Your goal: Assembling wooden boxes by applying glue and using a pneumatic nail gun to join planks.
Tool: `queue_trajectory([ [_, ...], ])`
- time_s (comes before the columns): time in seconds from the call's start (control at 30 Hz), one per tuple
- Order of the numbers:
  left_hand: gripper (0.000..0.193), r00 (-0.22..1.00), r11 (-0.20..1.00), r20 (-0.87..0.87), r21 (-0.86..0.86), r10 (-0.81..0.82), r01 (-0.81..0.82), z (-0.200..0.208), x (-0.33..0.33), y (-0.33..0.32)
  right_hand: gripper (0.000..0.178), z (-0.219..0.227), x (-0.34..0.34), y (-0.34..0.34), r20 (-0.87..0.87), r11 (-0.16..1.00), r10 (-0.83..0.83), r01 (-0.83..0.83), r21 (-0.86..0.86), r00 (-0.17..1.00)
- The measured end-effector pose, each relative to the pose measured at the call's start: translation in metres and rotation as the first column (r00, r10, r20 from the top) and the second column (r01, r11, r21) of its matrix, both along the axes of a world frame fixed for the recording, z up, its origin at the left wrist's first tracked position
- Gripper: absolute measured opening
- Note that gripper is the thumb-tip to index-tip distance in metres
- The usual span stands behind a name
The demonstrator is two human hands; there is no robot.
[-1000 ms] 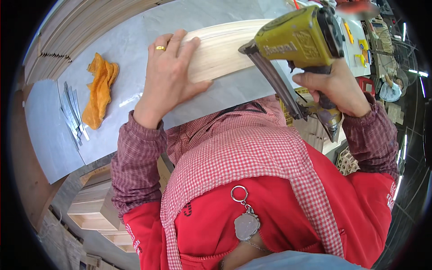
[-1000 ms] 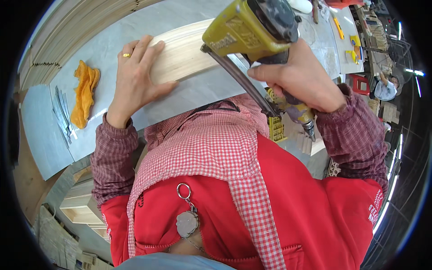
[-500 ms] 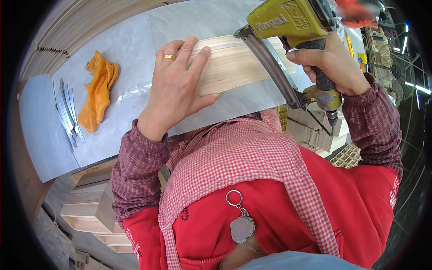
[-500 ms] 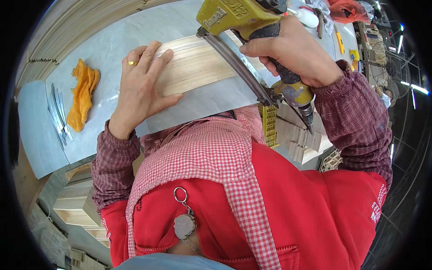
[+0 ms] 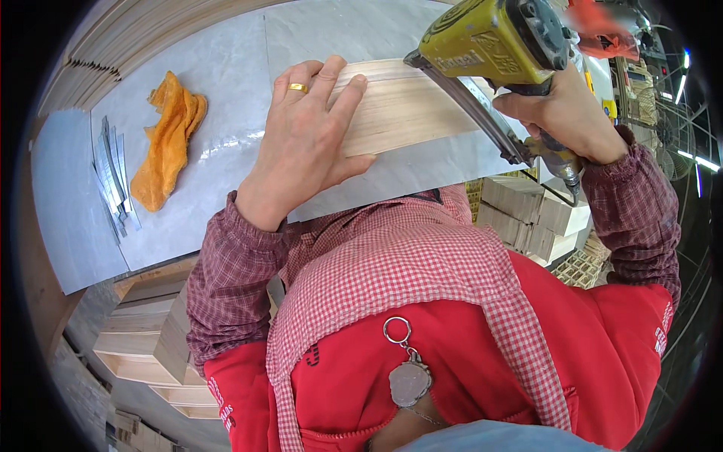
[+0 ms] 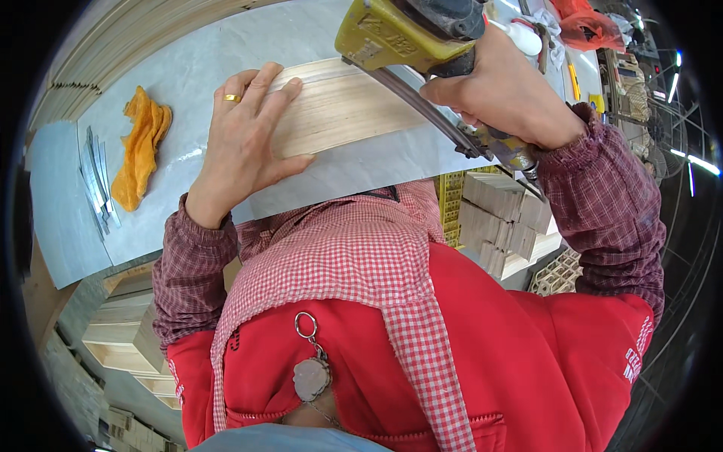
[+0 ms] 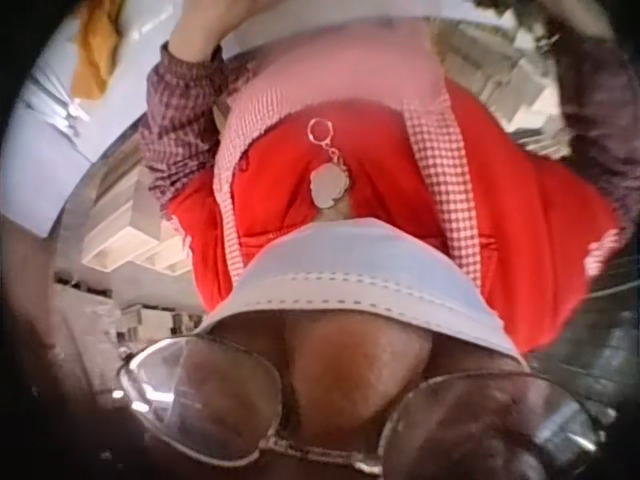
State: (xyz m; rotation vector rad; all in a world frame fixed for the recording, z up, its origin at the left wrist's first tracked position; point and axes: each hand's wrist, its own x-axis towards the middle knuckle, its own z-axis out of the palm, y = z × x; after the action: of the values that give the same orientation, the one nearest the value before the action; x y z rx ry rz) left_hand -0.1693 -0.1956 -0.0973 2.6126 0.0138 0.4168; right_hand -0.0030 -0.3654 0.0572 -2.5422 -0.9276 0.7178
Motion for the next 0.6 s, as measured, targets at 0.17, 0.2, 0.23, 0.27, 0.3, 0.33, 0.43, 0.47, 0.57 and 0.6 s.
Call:
queue_trajectory([
  [0.17,0.072,0.994,0.994,0.011,0.004,0.107,-0.107,0.0,-0.013,-0.013,0.015,0.007,-0.006,0.013,-0.096,0.984,-0.047,0.03,-0.178,0.994],
  [0.2,0.061,0.989,0.994,0.112,0.043,0.093,-0.098,-0.005,-0.013,-0.024,0.018,0.008,-0.004,0.01,-0.102,0.976,-0.111,0.089,-0.198,0.989],
  [0.23,0.05,0.975,0.992,0.21,0.085,0.074,-0.094,-0.01,-0.013,-0.034,0.022,0.007,-0.005,0.011,-0.106,0.965,-0.174,0.148,-0.218,0.979],
  [0.27,0.041,0.962,0.987,0.245,0.071,0.122,-0.144,-0.011,-0.017,-0.045,0.022,0.007,-0.009,0.016,-0.106,0.968,-0.136,0.109,-0.225,0.985],
  [0.3,0.032,0.945,0.98,0.28,0.057,0.169,-0.192,-0.013,-0.022,-0.055,0.02,0.007,-0.013,0.02,-0.108,0.977,-0.122,0.101,-0.185,0.987],
  [0.33,0.032,0.938,0.974,0.284,0.046,0.199,-0.221,-0.017,-0.024,-0.062,0.019,0.008,-0.017,0.022,-0.104,0.984,-0.117,0.101,-0.148,0.988],
  [0.43,0.027,0.883,0.953,0.379,0.009,0.277,-0.303,-0.026,-0.028,-0.076,0.017,0.013,-0.025,0.029,-0.086,0.993,-0.101,0.095,-0.073,0.991],
  [0.47,0.027,0.874,0.953,0.398,-0.002,0.279,-0.303,-0.029,-0.028,-0.079,0.016,0.014,-0.026,0.032,-0.085,0.994,-0.075,0.068,-0.082,0.994],
  [0.57,0.027,0.847,0.956,0.457,-0.029,0.271,-0.29,-0.032,-0.027,-0.086,0.016,0.019,-0.028,0.044,-0.086,0.994,-0.01,0.001,-0.105,0.996],
  [0.6,0.027,0.842,0.955,0.463,-0.034,0.277,-0.295,-0.031,-0.026,-0.088,0.016,0.021,-0.032,0.05,-0.07,0.997,0.027,-0.032,-0.071,0.997],
])
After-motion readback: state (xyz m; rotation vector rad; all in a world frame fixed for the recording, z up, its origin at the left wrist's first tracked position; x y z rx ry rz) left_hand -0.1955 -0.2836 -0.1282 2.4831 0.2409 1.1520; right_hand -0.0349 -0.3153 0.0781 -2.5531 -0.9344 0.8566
